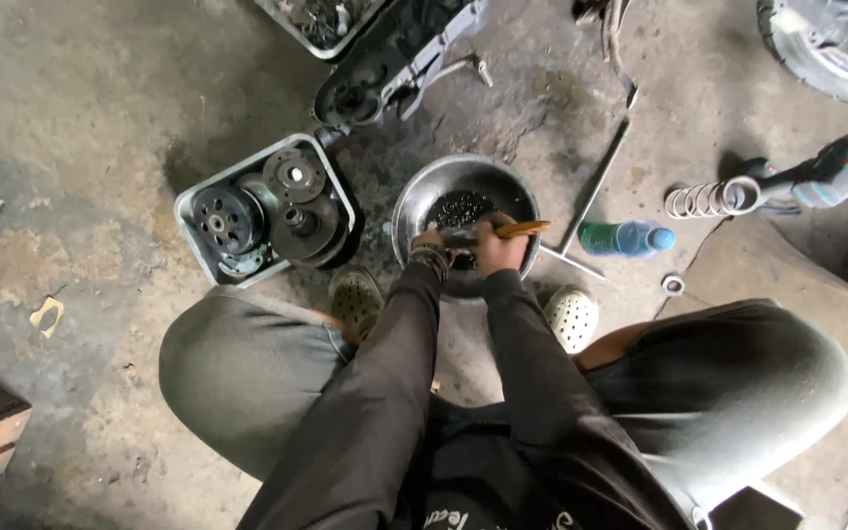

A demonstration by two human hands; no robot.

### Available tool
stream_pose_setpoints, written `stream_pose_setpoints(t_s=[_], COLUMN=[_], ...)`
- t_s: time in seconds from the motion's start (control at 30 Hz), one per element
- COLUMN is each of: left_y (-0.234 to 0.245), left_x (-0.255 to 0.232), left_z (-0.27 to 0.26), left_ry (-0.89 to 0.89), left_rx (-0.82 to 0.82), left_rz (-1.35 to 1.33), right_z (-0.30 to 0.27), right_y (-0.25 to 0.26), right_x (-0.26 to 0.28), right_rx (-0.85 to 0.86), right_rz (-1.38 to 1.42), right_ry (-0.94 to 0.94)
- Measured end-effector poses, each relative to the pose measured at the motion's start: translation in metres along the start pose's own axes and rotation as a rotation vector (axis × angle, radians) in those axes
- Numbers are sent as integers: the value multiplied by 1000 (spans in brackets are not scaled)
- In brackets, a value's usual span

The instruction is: The person sits on the floor and scrubs a small metal mechanical part with a brush and liquid cleaner in a metal bowl. They then place the part in a tray and scrub a second similar part in the same manner.

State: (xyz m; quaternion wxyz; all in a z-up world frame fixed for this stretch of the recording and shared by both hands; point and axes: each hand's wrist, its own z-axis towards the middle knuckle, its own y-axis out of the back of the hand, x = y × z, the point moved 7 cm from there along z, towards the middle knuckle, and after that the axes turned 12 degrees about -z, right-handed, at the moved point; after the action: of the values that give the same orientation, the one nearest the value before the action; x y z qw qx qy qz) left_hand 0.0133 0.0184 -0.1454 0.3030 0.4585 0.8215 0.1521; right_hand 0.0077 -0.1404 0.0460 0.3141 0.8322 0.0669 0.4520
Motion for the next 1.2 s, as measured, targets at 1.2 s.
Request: stream_pose_setpoints(t_s=[1.2], left_y=[7], left_x=[-26], left_z=[-68], left_ry=[480], left_rx=[-73], left_rz=[-1685], right_z=[-22], right_y=[-3], right_x=[26], right_rx=[132], right_rz=[-157], right_ry=[163])
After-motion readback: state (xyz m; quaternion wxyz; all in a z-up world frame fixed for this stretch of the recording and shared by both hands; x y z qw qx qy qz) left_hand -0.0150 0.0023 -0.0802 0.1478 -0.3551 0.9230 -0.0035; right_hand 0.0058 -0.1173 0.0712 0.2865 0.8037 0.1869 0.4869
